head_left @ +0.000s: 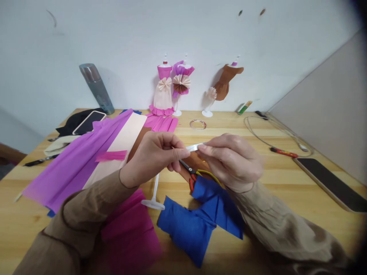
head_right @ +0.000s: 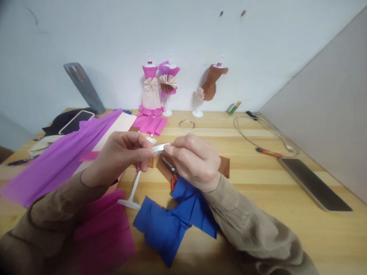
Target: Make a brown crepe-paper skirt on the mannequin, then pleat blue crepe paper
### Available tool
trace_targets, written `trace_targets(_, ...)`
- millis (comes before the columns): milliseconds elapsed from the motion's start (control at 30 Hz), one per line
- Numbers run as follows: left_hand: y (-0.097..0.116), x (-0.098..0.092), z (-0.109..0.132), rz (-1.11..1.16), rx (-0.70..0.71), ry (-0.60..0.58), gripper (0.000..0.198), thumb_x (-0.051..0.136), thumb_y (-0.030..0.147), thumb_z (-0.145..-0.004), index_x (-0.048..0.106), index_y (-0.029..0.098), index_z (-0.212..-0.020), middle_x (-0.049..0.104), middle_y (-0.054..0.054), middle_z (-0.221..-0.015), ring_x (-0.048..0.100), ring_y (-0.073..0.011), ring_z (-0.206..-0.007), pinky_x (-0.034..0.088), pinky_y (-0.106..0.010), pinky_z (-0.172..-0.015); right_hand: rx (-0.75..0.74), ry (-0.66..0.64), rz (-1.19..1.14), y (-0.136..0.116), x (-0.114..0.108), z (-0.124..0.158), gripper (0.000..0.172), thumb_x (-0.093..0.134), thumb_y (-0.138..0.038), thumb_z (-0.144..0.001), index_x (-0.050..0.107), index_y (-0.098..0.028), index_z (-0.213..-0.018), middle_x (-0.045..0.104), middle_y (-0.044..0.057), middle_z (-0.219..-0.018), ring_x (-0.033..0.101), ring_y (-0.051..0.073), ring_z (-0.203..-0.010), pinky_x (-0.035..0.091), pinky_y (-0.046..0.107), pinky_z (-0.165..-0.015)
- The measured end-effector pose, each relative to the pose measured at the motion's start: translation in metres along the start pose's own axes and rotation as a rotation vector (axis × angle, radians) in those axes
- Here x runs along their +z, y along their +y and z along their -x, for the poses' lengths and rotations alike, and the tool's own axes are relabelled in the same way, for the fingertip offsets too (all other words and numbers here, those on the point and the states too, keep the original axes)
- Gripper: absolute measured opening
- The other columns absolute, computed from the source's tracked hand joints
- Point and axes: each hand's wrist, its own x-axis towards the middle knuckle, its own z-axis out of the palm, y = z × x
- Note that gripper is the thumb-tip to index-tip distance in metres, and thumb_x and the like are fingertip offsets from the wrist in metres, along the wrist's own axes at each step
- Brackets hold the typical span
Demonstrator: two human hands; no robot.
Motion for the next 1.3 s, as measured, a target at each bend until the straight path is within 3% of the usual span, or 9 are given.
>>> trace_targets(200, -0.001, -0.001, 0.003, 0.077, -0.055, -0.119, 0.017, 0.072, 0.024, -0.074, 0.064, 0.012, -0.065, 0.067, 0.000, -0.055, 0.058, -0.0069, -0.039, 0.042, -0.014, -0.038, -0.030, 0.023, -0.116, 0.000, -0.003, -0.001, 0.021, 0.069, -0.004, -0.078, 0.071, -0.023, -0.087, 0.067, 0.003, -0.076, 0.061, 0.016, -0.059, 0.048, 0.031, -0.049)
trace_targets(300, -0.002, -0.002, 0.002, 0.079, -0.052, -0.118, 0.017, 0.073, 0.024, -0.073, 0.064, 0.012, -0.065, 0.067, 0.000, -0.055, 0.059, -0.0075, -0.040, 0.042, -0.014, -0.038, 0.001, 0.005, -0.192, 0.004, -0.003, -0.001, 0.016, 0.070, -0.007, -0.079, 0.069, -0.023, -0.082, 0.065, 0.002, -0.074, 0.060, 0.015, -0.061, 0.048, 0.030, -0.051)
trace_targets(467, -0.004, -0.006, -0.003, -0.004, 0.020, 0.003, 0.015, 0.072, 0.022, -0.072, 0.062, 0.013, -0.066, 0.062, 0.002, -0.046, 0.056, -0.0069, -0.040, 0.043, -0.015, -0.040, 0.295, 0.074, -0.321, 0.008, -0.001, 0.001, 0.007, 0.065, -0.021, -0.085, 0.066, -0.025, -0.079, 0.062, 0.002, -0.069, 0.060, 0.017, -0.060, 0.049, 0.033, -0.055)
trace_targets(600, -0.008, -0.009, -0.008, -0.039, 0.048, 0.062, 0.015, 0.071, 0.023, -0.073, 0.061, 0.013, -0.069, 0.064, 0.000, -0.049, 0.057, -0.0078, -0.041, 0.045, -0.016, -0.042, 0.478, 0.115, -0.346, 0.010, -0.004, 0.000, 0.013, 0.060, -0.027, -0.090, 0.066, -0.025, -0.078, 0.061, 0.002, -0.065, 0.056, 0.016, -0.054, 0.046, 0.033, -0.050)
trace_targets(667, -0.009, -0.010, -0.009, -0.049, 0.062, 0.069, 0.014, 0.070, 0.022, -0.074, 0.060, 0.013, -0.069, 0.064, 0.000, -0.050, 0.058, -0.0082, -0.042, 0.047, -0.017, -0.044, 0.410, 0.063, -0.287, 0.011, -0.006, -0.003, 0.013, 0.060, -0.019, -0.090, 0.069, -0.025, -0.082, 0.063, 0.002, -0.065, 0.059, 0.016, -0.057, 0.048, 0.032, -0.054)
trace_targets(800, -0.010, -0.010, -0.007, -0.047, 0.051, 0.061, 0.014, 0.069, 0.023, -0.076, 0.060, 0.013, -0.070, 0.064, 0.001, -0.050, 0.058, -0.0077, -0.043, 0.047, -0.017, -0.044, 0.135, -0.052, -0.127, 0.012, -0.007, -0.005, 0.018, 0.067, -0.012, -0.084, 0.072, -0.026, -0.095, 0.069, 0.003, -0.077, 0.064, 0.017, -0.067, 0.051, 0.031, -0.061)
trace_targets(1067, -0.010, -0.004, -0.006, 0.019, -0.019, 0.007, 0.021, 0.076, 0.027, -0.071, 0.061, 0.013, -0.066, 0.061, 0.003, -0.046, 0.053, -0.0053, -0.039, 0.040, -0.014, -0.040, -0.078, -0.037, 0.058, 0.012, 0.003, 0.006, 0.015, 0.066, -0.011, -0.083, 0.064, -0.024, -0.090, 0.060, 0.003, -0.073, 0.056, 0.015, -0.061, 0.047, 0.029, -0.054)
trace_targets(1133, -0.012, -0.003, -0.007, 0.050, -0.039, -0.015, 0.022, 0.075, 0.029, -0.072, 0.062, 0.013, -0.065, 0.061, 0.003, -0.045, 0.052, -0.0050, -0.038, 0.039, -0.014, -0.039, -0.003, 0.013, -0.016, 0.011, 0.001, 0.005, 0.009, 0.061, -0.015, -0.087, 0.061, -0.024, -0.085, 0.057, 0.002, -0.071, 0.055, 0.016, -0.062, 0.048, 0.031, -0.057)
trace_targets(1300, -0.015, -0.005, -0.009, 0.063, -0.036, 0.013, 0.018, 0.069, 0.024, -0.076, 0.062, 0.013, -0.065, 0.060, 0.002, -0.045, 0.051, -0.0043, -0.038, 0.038, -0.013, -0.040, 0.315, 0.094, -0.186, 0.012, -0.006, -0.002, 0.013, 0.056, -0.018, -0.089, 0.060, -0.023, -0.078, 0.057, 0.002, -0.069, 0.057, 0.018, -0.065, 0.048, 0.035, -0.061)
